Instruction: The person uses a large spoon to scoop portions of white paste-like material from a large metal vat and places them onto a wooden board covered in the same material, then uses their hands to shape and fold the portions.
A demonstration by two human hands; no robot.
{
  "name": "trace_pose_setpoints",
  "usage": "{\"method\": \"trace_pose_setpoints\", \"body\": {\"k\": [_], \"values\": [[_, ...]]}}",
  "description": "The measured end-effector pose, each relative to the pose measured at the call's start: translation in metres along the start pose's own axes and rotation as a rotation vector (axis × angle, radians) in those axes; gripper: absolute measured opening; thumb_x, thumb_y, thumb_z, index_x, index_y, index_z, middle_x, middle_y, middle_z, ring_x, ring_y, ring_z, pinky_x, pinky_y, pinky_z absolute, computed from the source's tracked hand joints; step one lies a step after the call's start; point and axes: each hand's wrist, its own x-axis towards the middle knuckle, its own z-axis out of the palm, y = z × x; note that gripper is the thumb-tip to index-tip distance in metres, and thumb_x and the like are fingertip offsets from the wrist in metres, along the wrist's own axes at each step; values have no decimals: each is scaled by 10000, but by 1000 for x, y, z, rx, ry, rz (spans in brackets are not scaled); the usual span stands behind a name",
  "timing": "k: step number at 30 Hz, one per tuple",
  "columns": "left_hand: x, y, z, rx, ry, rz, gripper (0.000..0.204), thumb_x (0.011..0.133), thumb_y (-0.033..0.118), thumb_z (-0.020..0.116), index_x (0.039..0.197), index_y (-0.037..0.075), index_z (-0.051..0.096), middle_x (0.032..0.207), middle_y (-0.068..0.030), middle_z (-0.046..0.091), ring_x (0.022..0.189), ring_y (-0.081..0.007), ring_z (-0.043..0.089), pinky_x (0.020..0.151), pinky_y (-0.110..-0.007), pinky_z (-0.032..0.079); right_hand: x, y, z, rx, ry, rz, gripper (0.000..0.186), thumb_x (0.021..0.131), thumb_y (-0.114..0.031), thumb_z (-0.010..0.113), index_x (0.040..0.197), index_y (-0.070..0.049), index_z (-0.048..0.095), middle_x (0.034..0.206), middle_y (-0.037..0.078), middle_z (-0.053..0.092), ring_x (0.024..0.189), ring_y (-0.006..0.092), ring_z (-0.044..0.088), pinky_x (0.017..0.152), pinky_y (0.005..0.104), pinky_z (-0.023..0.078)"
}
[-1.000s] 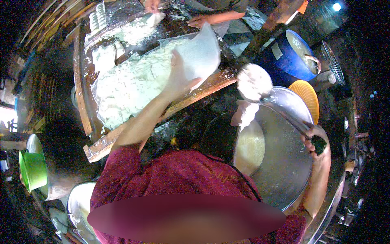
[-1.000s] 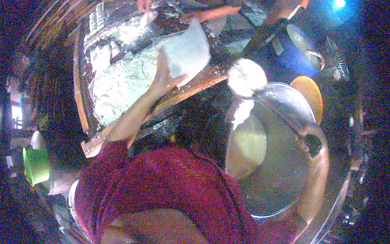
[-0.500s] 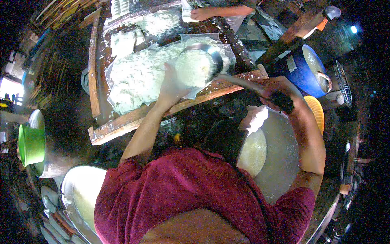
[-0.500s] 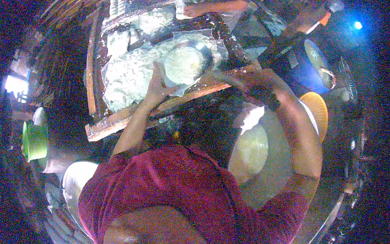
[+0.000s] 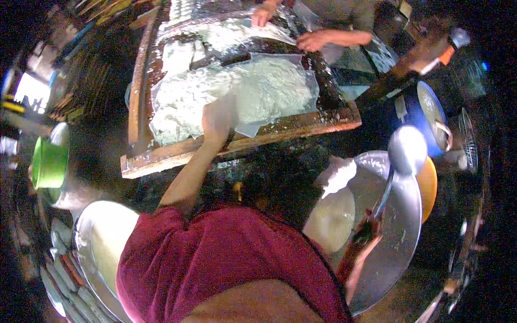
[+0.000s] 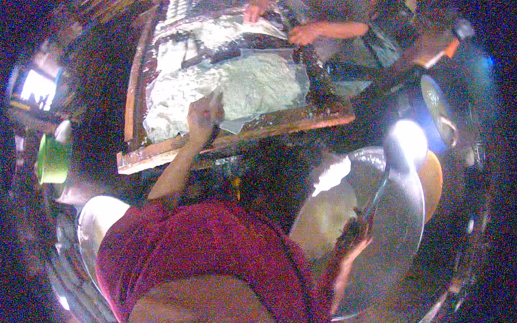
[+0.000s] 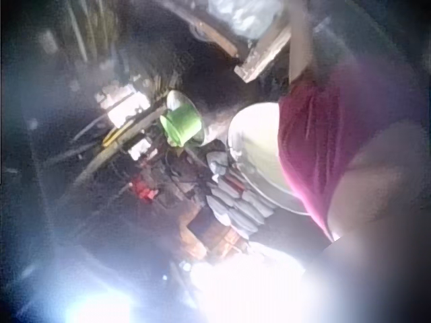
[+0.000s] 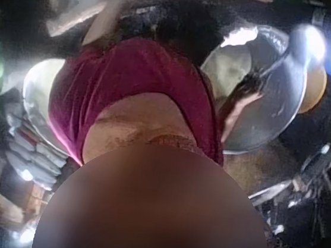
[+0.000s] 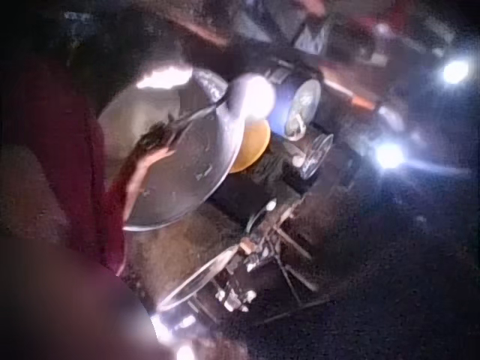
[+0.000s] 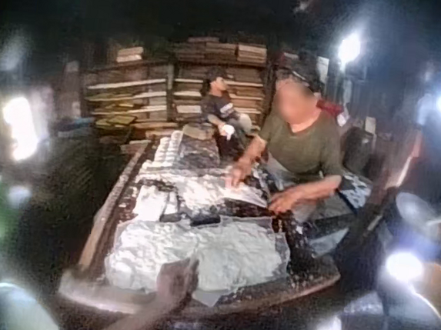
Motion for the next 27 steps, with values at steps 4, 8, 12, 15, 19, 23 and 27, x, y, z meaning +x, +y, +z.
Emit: {"method": "trace_pose_setpoints", "body": {"k": [4,8,12,15,19,23,27], "values": [[5,7,-5,66,-183,-185,339,745,102,521,1080,120,574,979,-109,590,918,-301,527,773,-384,406,-17,134,-86,-309,-86,-127,216,832,-138,473,980,7,537,897,94,597,612,173,486,536,294,401],[4,2,-4,-181,115,-14,295,759,25,526,1051,35,573,1033,-194,579,949,-312,555,810,-360,450,-15,223,-112,930,-325,830,350,840,-304,507,1040,-17,501,985,142,550,767,184,542,684,289,460],[0,-5,7,-177,-34,-172,320,760,50,518,1074,3,556,1123,-203,533,1019,-361,513,861,-407,419,-36,260,-70,1606,-647,1123,503,795,-439,504,1069,-19,462,991,110,561,808,213,545,707,321,468],[-6,-23,4,-196,59,-126,373,765,56,508,1134,8,519,1127,-204,521,1026,-378,486,877,-413,397,-23,269,-27,1555,-653,1105,341,809,-359,499,988,-69,492,889,64,556,719,162,514,636,286,454],[2,-15,0,-284,21,-116,392,782,33,494,1173,35,498,1139,-183,520,1025,-377,472,890,-405,365,-8,345,-70,809,-501,1046,455,778,-409,533,1070,-67,465,925,90,545,757,194,516,661,329,457],[7,-16,4,-422,-26,-139,408,771,132,532,1168,41,510,1158,-154,529,1082,-329,466,900,-399,366,-4,366,-159,101,-548,1160,580,746,-460,567,1151,-65,437,962,116,534,795,225,517,685,372,460],[3,-18,-5,-506,-3,-227,420,758,106,549,1172,48,514,1134,-168,537,1050,-319,477,897,-387,367,59,283,-118,-551,-81,903,376,818,-426,539,909,-61,553,715,34,543,668,187,554,595,325,454]]}}
